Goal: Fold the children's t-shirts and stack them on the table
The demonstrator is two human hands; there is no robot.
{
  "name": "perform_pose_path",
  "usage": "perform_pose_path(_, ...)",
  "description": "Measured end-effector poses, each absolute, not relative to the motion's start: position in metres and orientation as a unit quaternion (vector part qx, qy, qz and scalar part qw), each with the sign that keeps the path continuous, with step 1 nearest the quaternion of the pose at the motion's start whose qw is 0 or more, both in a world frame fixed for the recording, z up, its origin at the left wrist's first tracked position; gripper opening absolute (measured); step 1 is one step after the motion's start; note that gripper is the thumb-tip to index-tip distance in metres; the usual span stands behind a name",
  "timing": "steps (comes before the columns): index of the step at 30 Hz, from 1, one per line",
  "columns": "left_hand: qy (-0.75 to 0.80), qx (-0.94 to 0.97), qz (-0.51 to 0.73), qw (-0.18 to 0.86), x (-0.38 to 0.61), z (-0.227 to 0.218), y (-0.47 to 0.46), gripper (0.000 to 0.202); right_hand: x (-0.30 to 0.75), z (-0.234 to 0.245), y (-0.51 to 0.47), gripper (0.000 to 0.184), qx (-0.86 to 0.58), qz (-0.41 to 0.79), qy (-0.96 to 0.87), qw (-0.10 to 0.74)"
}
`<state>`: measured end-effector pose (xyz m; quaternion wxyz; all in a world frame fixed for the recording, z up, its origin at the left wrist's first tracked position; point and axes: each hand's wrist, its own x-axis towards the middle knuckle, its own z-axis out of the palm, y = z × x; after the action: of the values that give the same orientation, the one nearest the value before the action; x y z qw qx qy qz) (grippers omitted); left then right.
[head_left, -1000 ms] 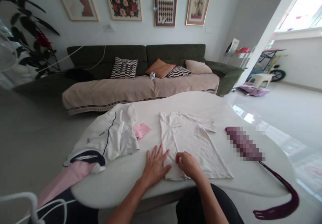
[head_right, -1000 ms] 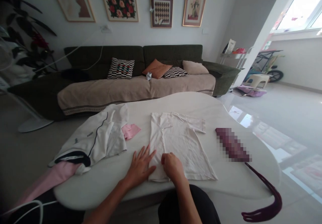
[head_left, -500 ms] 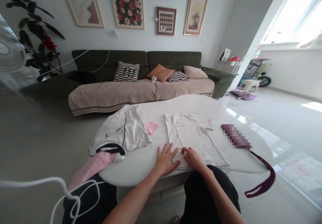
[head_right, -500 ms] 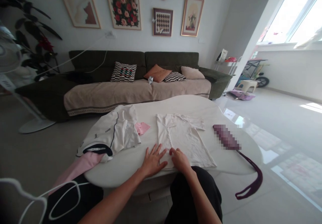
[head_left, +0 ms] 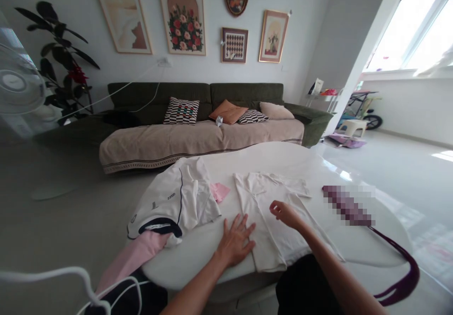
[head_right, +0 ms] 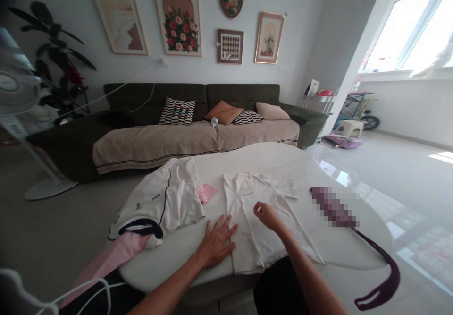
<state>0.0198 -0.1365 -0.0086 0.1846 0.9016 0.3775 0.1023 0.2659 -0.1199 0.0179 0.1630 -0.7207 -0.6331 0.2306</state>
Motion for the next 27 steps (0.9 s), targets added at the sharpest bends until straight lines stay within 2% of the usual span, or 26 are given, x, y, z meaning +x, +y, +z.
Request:
perform_pose_path(10, 0.392, 0.887, 0.113, 0.216, 0.022, -0.014, -0.135, 0.053, 0.261, 0.000, -0.006, 0.039, -0.851, 0.121, -0.480, 0.178)
perform_pose_path(15, 0.393, 0.881, 0.112, 0.237, 0.021, -0.009, -0.134, 0.051, 0.254, -0.008, 0.004, 0.032, -0.865, 0.110, -0.462, 0.162)
perform_pose_path(18, 0.394, 0.880, 0.100, 0.246, 0.019, -0.002, -0.134, 0.051, 0.252, -0.008, -0.005, 0.033, -0.874, 0.079, -0.451, 0.161)
perform_pose_path(24, 0.383, 0.882, 0.098, 0.255, 0.015, 0.005, -0.134, 0.048, 0.226, 0.008, -0.001, 0.039, -0.855, 0.013, -0.493, 0.161)
perform_pose_path(27, 0.390, 0.883, 0.092, 0.246, 0.016, 0.005, -0.134, 0.048, 0.201, 0.015, 0.026, 0.034, -0.797, 0.032, -0.581, 0.163)
